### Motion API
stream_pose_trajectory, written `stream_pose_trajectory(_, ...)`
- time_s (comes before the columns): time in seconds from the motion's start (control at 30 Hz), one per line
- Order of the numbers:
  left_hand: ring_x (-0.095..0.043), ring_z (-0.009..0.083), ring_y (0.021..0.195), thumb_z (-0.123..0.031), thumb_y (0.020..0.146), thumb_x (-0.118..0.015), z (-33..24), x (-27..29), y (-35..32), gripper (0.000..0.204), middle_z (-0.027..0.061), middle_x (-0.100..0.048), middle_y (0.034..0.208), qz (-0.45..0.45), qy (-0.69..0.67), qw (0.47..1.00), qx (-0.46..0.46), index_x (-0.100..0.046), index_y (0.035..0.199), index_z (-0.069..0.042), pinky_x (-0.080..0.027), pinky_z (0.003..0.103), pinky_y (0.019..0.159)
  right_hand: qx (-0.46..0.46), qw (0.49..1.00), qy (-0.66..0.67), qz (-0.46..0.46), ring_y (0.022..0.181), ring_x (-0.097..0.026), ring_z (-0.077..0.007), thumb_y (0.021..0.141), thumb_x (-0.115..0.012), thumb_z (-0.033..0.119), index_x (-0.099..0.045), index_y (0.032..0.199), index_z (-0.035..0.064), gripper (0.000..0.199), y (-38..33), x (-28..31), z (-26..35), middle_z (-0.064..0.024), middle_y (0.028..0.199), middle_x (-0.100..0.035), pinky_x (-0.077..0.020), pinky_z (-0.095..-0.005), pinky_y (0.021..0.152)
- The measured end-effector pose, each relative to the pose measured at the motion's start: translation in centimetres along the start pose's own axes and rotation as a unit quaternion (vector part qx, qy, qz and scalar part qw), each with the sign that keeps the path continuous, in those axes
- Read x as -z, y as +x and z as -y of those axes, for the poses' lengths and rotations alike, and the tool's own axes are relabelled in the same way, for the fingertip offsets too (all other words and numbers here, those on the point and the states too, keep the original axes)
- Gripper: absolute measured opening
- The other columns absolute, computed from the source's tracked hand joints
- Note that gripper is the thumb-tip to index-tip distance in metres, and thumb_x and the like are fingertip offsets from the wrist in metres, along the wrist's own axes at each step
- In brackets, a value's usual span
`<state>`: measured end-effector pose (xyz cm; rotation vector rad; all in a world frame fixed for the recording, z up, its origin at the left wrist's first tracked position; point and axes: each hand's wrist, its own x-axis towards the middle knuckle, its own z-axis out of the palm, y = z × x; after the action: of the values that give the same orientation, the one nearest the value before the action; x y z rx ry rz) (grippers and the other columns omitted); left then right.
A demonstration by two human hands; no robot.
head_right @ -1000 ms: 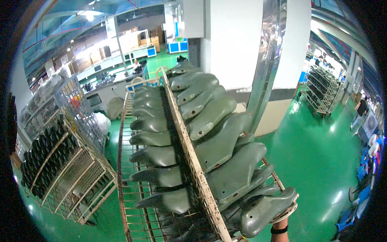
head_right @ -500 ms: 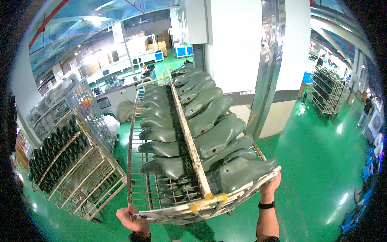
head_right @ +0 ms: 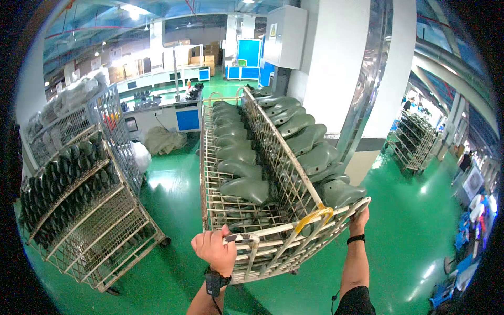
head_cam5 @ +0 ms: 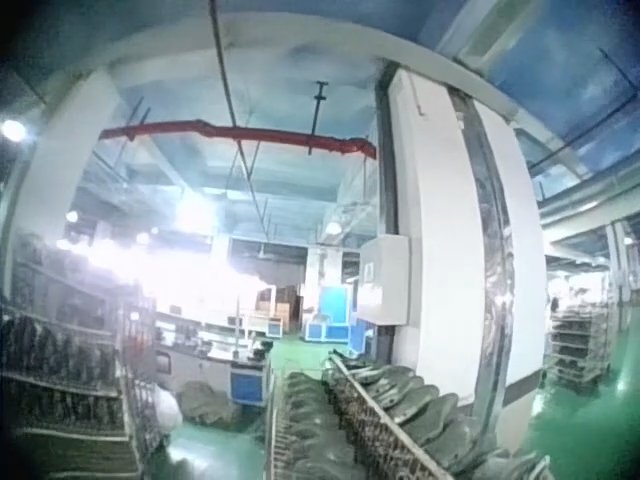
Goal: Operate a shoe lasting machine and move shoe last racks in a factory.
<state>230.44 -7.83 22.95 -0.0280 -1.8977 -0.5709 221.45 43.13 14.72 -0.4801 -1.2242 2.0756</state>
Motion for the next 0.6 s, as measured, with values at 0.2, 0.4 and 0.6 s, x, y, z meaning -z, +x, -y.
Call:
stream_pose_trajectory(0.2, -0.048, 0.0245, 0.066, -0.012, 0.077, -0.070, 4.7, -1.0, 2.6, 0.020, 0.0015, -0.049, 0.064, -0.004, -0.012, 1.000, 0.002, -0.053, 0.067, -0.015, -0.036, 0.040, 0.072, 0.012, 1.000, 0.022, -0.016, 0.069, -0.063, -0.0165, 0.100, -0.052, 0.043, -0.061, 0.099, 0.0141, 0.031, -2.5, -3.0, -1.5, -0.0005, 0.086, -0.063, -0.0523, -0.0308, 0.053)
stream_pose_trajectory(0.4, -0.047, 0.0302, 0.069, -0.002, 0.082, -0.066, 10.0, -0.8, 6.3, 0.020, 0.0091, -0.049, 0.068, -0.024, 0.004, 1.000, 0.002, -0.051, 0.070, -0.007, -0.037, 0.043, 0.071, 0.017, 0.994, 0.103, 0.032, 0.110, -0.059, -0.0209, 0.106, -0.043, 0.035, -0.053, 0.131, 0.0085, 0.038, -7.5, -6.6, -2.9, -0.0064, 0.122, -0.059, -0.0524, -0.0359, 0.092)
stream_pose_trajectory(0.6, -0.049, 0.0268, 0.070, -0.001, 0.084, -0.062, 18.1, -2.8, 9.8, 0.018, 0.0085, -0.050, 0.070, -0.017, -0.044, 0.999, 0.006, -0.049, 0.071, -0.005, -0.039, 0.039, 0.068, 0.047, 0.998, 0.023, 0.044, 0.110, -0.060, -0.0229, 0.103, -0.053, 0.031, -0.049, 0.135, 0.0091, 0.039, -13.5, -9.2, -4.0, -0.0078, 0.123, -0.059, -0.0542, -0.0396, 0.089)
